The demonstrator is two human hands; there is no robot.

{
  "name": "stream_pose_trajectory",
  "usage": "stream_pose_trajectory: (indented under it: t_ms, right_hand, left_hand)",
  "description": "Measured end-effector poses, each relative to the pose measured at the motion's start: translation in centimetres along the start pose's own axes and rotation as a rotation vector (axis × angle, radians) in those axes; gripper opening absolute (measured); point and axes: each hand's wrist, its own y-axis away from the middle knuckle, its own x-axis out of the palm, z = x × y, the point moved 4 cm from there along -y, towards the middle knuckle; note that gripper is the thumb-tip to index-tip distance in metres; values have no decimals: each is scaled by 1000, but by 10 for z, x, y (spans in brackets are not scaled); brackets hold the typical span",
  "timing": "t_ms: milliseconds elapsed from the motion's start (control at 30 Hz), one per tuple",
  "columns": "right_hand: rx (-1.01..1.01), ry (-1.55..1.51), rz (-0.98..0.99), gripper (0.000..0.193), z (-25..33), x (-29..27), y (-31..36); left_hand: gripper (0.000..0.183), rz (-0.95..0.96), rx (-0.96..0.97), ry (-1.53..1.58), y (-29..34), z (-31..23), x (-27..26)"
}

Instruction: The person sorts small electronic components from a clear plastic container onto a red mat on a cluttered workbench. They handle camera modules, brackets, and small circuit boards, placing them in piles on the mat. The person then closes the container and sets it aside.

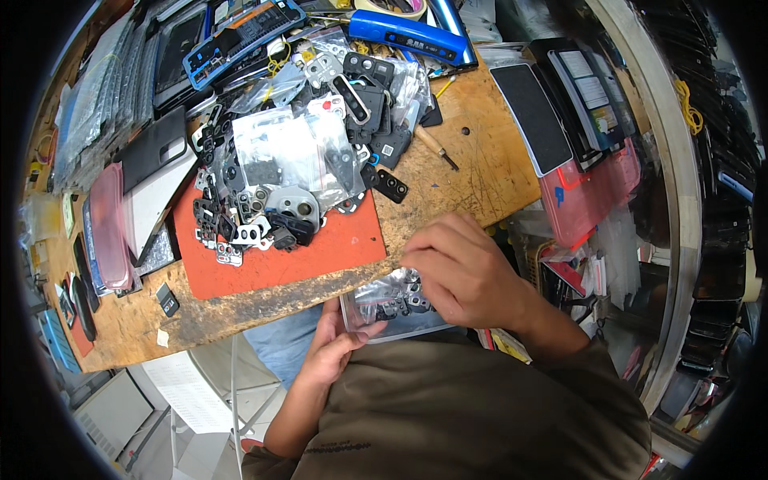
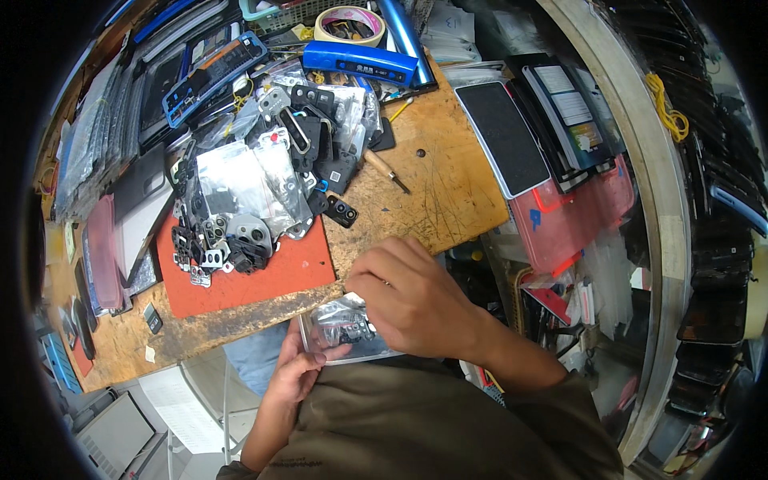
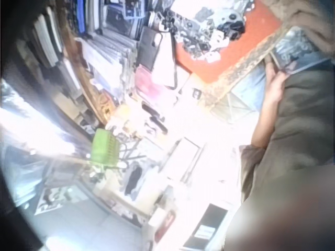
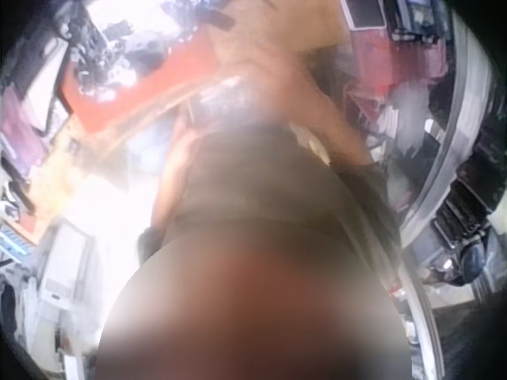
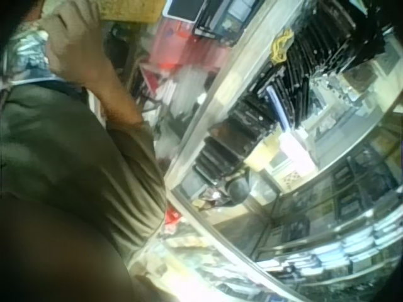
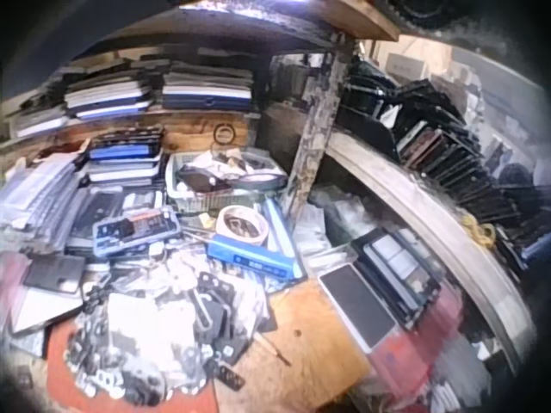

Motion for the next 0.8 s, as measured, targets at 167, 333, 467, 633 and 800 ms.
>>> stream_pose_trajectory:
  t_ms: [167,333,467,633,800]
  right_hand:
    - [-10,93,-224,24,-20,4,-33]
    - [239,121,-113,35,-25,10,-50]
    - [412,-9,-17,36,-30,-4,-40]
    - [330,23,9,29,-30,-12,-25]
    - [332,-188,253,19,-8,-8,-8]
  left_hand:
    - [110,-40,-2,9,-4,1,1]
    - [110,-46,12,-4,-2,-1,1]
    - [110,-84,42,17,2,1,-5]
    - [109,-58,23,25,3,7,-10]
    - [110,-21,16,0,6,4,-13]
